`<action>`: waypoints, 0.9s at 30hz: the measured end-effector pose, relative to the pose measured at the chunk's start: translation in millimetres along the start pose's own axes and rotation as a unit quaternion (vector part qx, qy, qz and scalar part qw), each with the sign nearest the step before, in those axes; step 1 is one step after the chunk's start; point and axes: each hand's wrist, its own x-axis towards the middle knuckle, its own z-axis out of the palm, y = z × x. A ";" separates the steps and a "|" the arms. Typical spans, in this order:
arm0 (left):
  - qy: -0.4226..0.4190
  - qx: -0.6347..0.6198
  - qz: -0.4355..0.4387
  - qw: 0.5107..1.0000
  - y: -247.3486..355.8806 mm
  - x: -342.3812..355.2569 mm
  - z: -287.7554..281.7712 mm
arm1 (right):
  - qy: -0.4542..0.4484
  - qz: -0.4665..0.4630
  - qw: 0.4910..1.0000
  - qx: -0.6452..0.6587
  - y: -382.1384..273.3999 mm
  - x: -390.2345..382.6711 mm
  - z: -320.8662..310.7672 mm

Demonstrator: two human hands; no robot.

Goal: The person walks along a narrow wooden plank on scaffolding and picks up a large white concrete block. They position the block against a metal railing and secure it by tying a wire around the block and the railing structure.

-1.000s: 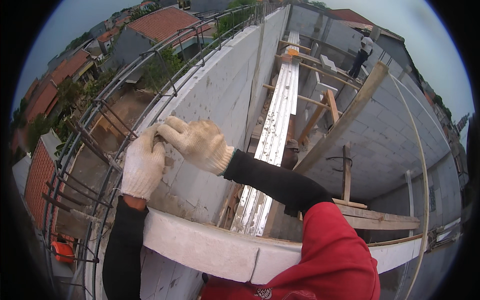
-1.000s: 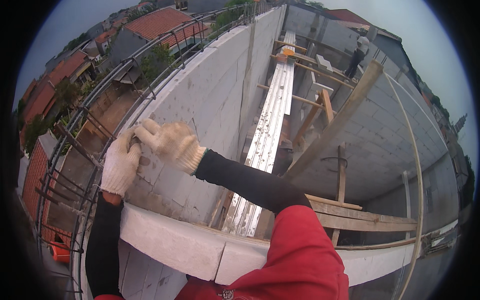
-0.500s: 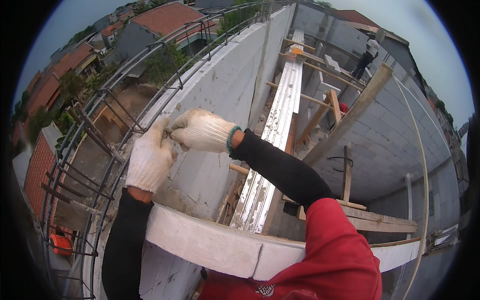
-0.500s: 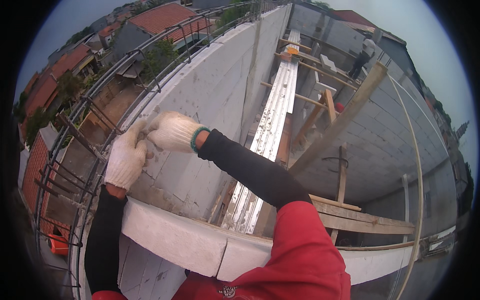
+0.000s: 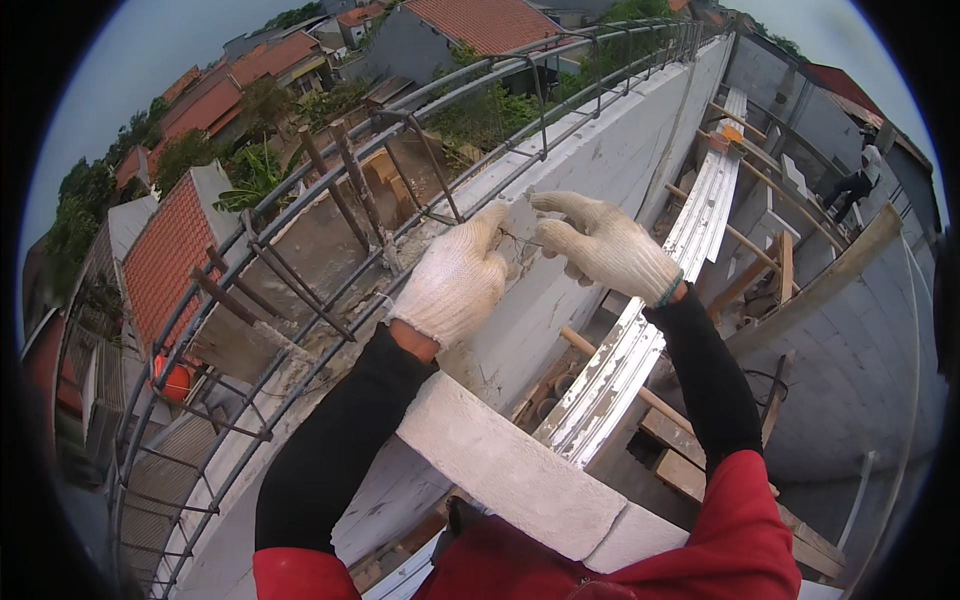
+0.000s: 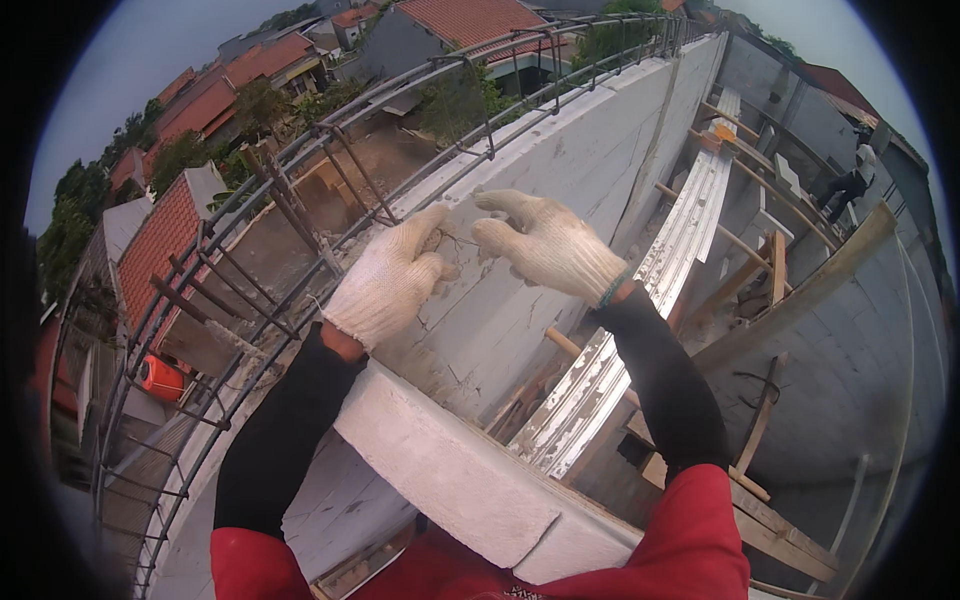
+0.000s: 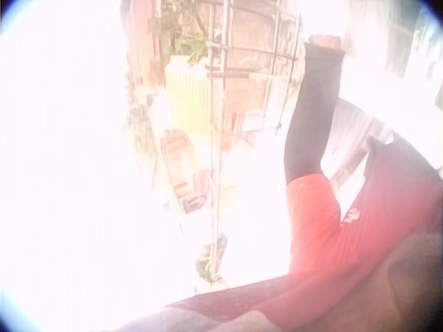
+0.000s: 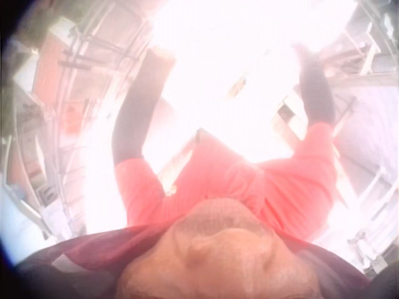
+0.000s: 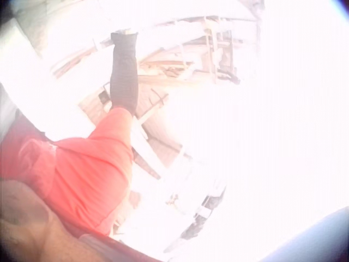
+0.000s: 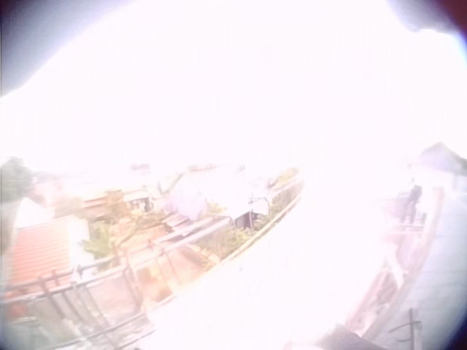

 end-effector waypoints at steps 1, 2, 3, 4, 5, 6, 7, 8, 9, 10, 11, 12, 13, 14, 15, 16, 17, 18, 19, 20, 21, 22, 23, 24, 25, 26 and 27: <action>0.003 -0.002 0.009 1.000 -3.0 -0.7 0.9 | 0.051 -0.022 0.997 -0.059 0.0 -4.0 -0.8; 0.004 -0.004 0.018 1.000 -6.7 -2.3 1.8 | 0.077 -0.097 0.987 -0.098 3.7 -7.9 1.2; 0.001 0.005 0.039 0.999 -6.8 -1.6 2.8 | 0.108 -0.169 0.970 -0.138 8.4 -13.8 0.3; -0.001 -0.004 0.035 0.999 -5.8 -1.1 3.1 | 0.126 -0.220 0.950 -0.181 9.3 -14.8 2.6; -0.001 -0.013 0.029 0.999 -5.3 -1.5 2.9 | 0.146 -0.270 0.925 -0.224 10.1 -14.7 5.9; 0.000 -0.040 0.007 0.999 1.5 3.2 1.2 | 0.162 -0.296 0.900 -0.275 6.7 -12.1 9.4; 0.000 -0.055 -0.004 0.998 4.3 6.0 1.9 | 0.171 -0.297 0.891 -0.297 8.6 -10.1 13.2; 0.000 -0.073 -0.019 0.997 6.4 5.8 4.7 | 0.175 -0.296 0.884 -0.318 11.7 -9.7 19.0; 0.006 -0.073 -0.018 0.997 1.8 3.7 5.6 | 0.179 -0.278 0.892 -0.309 18.4 -4.0 29.9; 0.011 -0.072 -0.019 0.997 -1.4 3.1 4.4 | 0.182 -0.261 0.899 -0.301 20.0 0.2 36.9; 0.015 -0.070 -0.019 0.997 -3.9 3.3 1.6 | 0.183 -0.251 0.905 -0.290 19.4 2.7 39.3; 0.014 -0.075 -0.024 0.997 3.0 3.2 2.2 | 0.177 -0.234 0.913 -0.282 22.5 -0.3 40.6; 0.007 -0.096 -0.045 0.994 10.5 1.8 1.9 | 0.170 -0.218 0.921 -0.274 24.2 -1.7 39.4; 0.001 -0.115 -0.064 0.991 19.4 1.9 -0.3 | 0.166 -0.217 0.928 -0.253 24.5 -0.9 35.3; 0.003 -0.106 -0.056 0.993 17.4 1.1 0.8 | 0.154 -0.217 0.936 -0.230 23.9 -1.8 33.8; 0.005 -0.097 -0.048 0.994 14.6 2.1 1.0 | 0.143 -0.216 0.943 -0.207 23.0 -3.5 32.4; 0.007 -0.087 -0.039 0.995 12.9 1.8 2.0 | 0.143 -0.205 0.951 -0.183 22.5 -6.7 30.8; 0.008 -0.099 -0.040 0.994 14.5 1.4 2.3 | 0.146 -0.194 0.957 -0.158 21.2 -9.4 27.5; 0.009 -0.110 -0.041 0.993 17.8 0.8 2.3 | 0.148 -0.183 0.963 -0.133 19.7 -12.0 24.2; 0.011 -0.121 -0.043 0.992 19.9 0.5 2.9 | 0.143 -0.173 0.964 -0.141 18.0 -14.4 20.7; 0.016 -0.118 -0.043 0.992 19.1 -0.1 3.7 | 0.137 -0.164 0.966 -0.147 16.3 -15.7 18.8; 0.021 -0.116 -0.044 0.992 17.6 -0.5 4.6 | 0.130 -0.155 0.967 -0.152 14.6 -16.1 17.9; 0.026 -0.113 -0.045 0.992 15.7 -1.0 5.3 | 0.116 -0.140 0.973 -0.145 13.3 -15.1 17.9; 0.028 -0.108 -0.041 0.993 15.5 0.1 6.1 | 0.105 -0.123 0.977 -0.141 11.6 -15.5 15.4; 0.029 -0.103 -0.037 0.994 15.0 1.1 6.9 | 0.093 -0.107 0.981 -0.136 9.7 -16.4 13.4; 0.031 -0.098 -0.034 0.994 15.3 1.8 7.3 | 0.083 -0.082 0.988 -0.106 7.0 -18.0 11.6; 0.030 -0.103 -0.037 0.994 16.4 2.1 7.6 | 0.071 -0.058 0.993 -0.075 4.6 -18.7 10.7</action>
